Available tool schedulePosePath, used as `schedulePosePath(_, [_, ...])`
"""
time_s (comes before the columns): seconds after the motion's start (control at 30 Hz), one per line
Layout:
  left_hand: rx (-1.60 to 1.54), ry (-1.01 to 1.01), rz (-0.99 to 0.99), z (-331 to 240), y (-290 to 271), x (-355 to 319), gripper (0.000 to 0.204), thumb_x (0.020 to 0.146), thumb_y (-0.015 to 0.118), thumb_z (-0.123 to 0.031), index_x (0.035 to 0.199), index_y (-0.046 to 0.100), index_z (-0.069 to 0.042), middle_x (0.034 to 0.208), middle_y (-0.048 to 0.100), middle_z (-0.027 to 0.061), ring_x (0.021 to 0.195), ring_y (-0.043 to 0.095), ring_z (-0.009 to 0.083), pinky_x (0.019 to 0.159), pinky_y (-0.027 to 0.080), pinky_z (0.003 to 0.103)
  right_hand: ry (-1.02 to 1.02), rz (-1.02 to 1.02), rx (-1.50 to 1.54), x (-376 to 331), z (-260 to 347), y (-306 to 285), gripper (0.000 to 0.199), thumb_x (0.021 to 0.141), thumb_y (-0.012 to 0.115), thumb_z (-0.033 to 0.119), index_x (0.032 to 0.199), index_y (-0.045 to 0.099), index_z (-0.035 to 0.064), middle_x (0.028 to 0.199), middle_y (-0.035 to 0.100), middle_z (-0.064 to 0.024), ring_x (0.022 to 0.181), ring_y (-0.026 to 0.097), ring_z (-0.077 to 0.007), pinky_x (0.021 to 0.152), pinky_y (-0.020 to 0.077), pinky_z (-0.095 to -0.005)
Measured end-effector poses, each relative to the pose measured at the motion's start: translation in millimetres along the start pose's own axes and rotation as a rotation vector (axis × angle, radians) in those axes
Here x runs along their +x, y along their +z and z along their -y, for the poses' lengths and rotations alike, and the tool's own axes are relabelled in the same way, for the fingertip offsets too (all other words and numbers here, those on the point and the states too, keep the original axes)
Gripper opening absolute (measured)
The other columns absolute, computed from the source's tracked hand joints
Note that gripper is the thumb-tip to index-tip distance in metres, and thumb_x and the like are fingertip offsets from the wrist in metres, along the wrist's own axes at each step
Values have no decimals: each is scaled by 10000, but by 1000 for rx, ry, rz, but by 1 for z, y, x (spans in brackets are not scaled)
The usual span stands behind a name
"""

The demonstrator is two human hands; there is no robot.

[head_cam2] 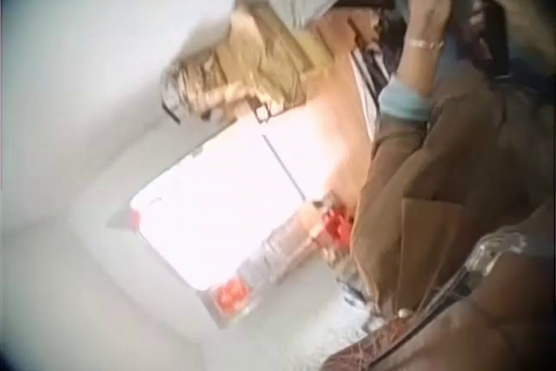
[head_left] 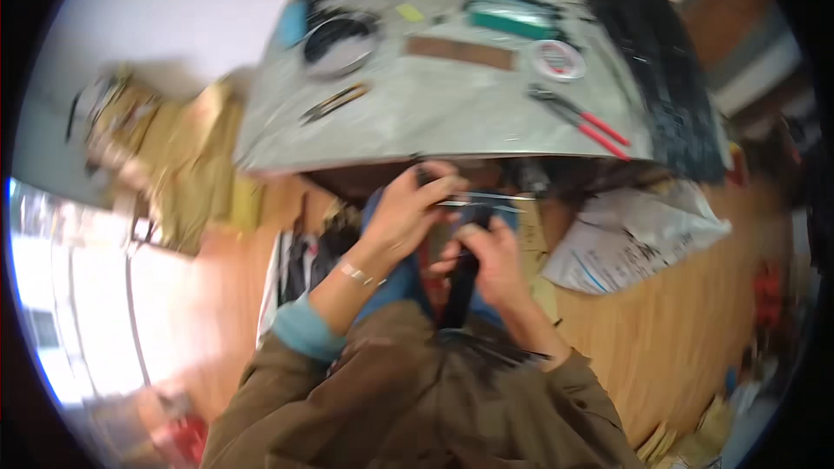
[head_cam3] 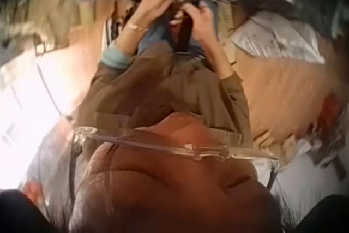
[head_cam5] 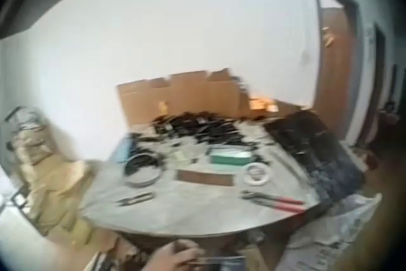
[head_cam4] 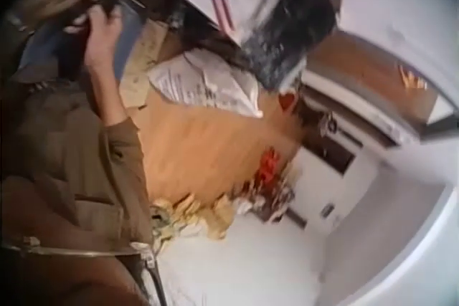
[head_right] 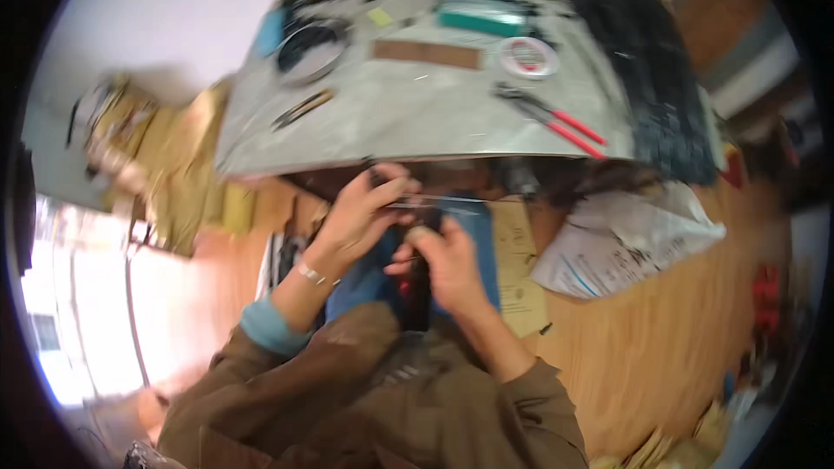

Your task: Trimming and assembling small components onto black rods at a workbench.

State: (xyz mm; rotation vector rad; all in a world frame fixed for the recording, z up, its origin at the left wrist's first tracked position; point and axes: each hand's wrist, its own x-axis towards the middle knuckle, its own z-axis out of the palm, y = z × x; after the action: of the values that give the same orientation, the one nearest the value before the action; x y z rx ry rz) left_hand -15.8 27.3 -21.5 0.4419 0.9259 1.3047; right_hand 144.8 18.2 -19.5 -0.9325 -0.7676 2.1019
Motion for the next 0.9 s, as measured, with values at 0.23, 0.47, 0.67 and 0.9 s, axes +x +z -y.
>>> schedulePosePath(0.23, [-149, 60, 19, -15, -24, -14, 143, 895, 625, -92, 1019, 560, -68, 953, 617, 63, 886, 621, 193, 784, 529, 345, 0, 163, -35, 11, -17, 12, 210, 945, 546, 200, 1046, 487, 26, 799, 565, -84, 698, 618, -176, 635, 605, -404])
schedulePosePath(0.47, [-158, 90, 45, -11, -24, -7, 126, 884, 639, -87, 990, 573, -65, 920, 616, 34, 866, 623, 173, 766, 534, 331, -18, 145, -33, 11, -21, 11, 205, 944, 561, 209, 993, 494, 22, 729, 587, -84, 614, 635, -200, 619, 591, -359])
schedulePosePath(0.67, [-114, 61, 29, -16, -17, -8, 128, 877, 651, -97, 987, 590, -73, 927, 633, 40, 863, 626, 157, 745, 534, 326, -20, 177, -41, 11, -20, 10, 198, 960, 528, 208, 967, 493, 14, 725, 588, -89, 618, 632, -194, 630, 593, -362])
schedulePosePath(0.9, [-61, 56, -5, -18, -13, -10, 148, 872, 661, -102, 999, 595, -65, 952, 648, 71, 863, 636, 169, 764, 547, 313, 0, 179, -38, 11, -19, 9, 202, 967, 517, 217, 964, 494, 16, 728, 592, -88, 621, 632, -193, 636, 591, -359])
